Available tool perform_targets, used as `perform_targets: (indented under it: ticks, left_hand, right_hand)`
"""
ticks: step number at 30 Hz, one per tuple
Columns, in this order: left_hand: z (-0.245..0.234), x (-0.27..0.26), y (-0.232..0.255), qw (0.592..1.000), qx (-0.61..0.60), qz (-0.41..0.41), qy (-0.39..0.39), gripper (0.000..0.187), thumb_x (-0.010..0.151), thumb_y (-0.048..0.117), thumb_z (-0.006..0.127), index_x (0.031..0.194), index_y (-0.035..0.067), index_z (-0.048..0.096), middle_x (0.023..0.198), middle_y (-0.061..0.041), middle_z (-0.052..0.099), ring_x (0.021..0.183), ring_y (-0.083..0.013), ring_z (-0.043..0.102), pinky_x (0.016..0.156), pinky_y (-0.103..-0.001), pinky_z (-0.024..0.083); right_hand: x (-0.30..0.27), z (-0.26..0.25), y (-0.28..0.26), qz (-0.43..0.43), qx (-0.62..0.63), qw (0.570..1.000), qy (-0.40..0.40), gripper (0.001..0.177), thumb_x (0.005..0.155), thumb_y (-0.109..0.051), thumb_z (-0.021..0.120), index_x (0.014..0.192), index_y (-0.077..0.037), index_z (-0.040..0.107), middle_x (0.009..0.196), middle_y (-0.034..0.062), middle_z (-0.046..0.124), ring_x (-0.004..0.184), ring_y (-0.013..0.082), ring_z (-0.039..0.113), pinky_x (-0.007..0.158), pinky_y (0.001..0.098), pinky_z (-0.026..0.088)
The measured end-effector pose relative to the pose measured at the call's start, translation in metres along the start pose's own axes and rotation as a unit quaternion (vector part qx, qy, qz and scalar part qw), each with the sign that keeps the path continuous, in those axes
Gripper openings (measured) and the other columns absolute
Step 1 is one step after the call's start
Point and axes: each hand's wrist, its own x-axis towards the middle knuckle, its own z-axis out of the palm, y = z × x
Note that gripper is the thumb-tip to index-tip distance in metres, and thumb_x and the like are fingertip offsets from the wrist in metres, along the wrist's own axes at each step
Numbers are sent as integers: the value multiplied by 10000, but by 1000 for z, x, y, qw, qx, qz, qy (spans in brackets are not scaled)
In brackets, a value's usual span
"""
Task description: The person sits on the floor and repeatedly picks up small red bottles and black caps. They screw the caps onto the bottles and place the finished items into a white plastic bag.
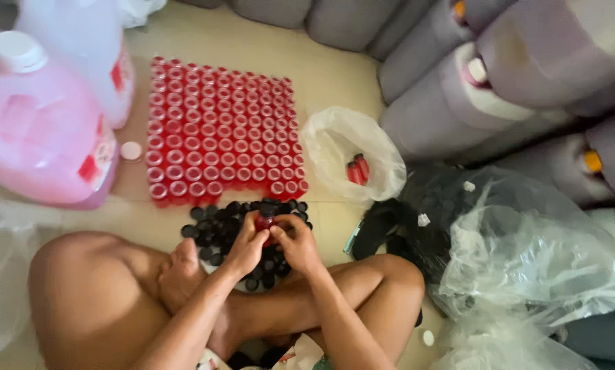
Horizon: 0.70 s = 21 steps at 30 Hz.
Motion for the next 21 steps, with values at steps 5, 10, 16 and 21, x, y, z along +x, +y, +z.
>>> perform_targets:
  ticks: [5, 10, 16, 21]
  left_hand:
    - [0, 11, -1, 993, 108, 40, 7, 479, 978, 180, 605, 1422, 13, 534, 1232, -297, 574, 1220, -446, 562, 1080, -526, 416]
    - [29, 26, 53, 967, 235, -52, 79, 552, 882, 427, 761, 1338, 143, 633, 1242, -160, 721, 1212, -337, 661, 1037, -487, 512]
    - [96, 109, 84, 979, 184, 76, 54, 384, 909, 237, 775, 1252, 101, 670, 1125, -129, 744, 1012, -306, 744, 757, -400, 635]
    - [160, 192, 50, 985, 111, 130, -3, 545, 885, 28, 789, 1369, -56, 555, 1236, -271, 585, 1119, -437, 658, 845, -498, 612]
  right_hand:
    - [10, -2, 18, 12, 85, 996, 16, 312, 975, -156, 732, 1267, -54, 694, 1070, 224, 666, 815, 301, 736, 616, 398, 653]
    - [26, -22, -13, -21, 116, 991, 57, 289, 1014, -125, 671, 1293, -50, 690, 1088, 241, 666, 844, 313, 705, 606, 426, 651]
    - [82, -91, -25, -46, 129, 978, 159, 284, 1039, -148, 640, 1311, -72, 674, 1201, 218, 657, 971, 322, 695, 728, 451, 651]
    - [133, -150, -8, -22, 160, 958, 235, 326, 1024, -147, 656, 1346, -100, 656, 1256, 234, 631, 926, 337, 704, 643, 409, 642]
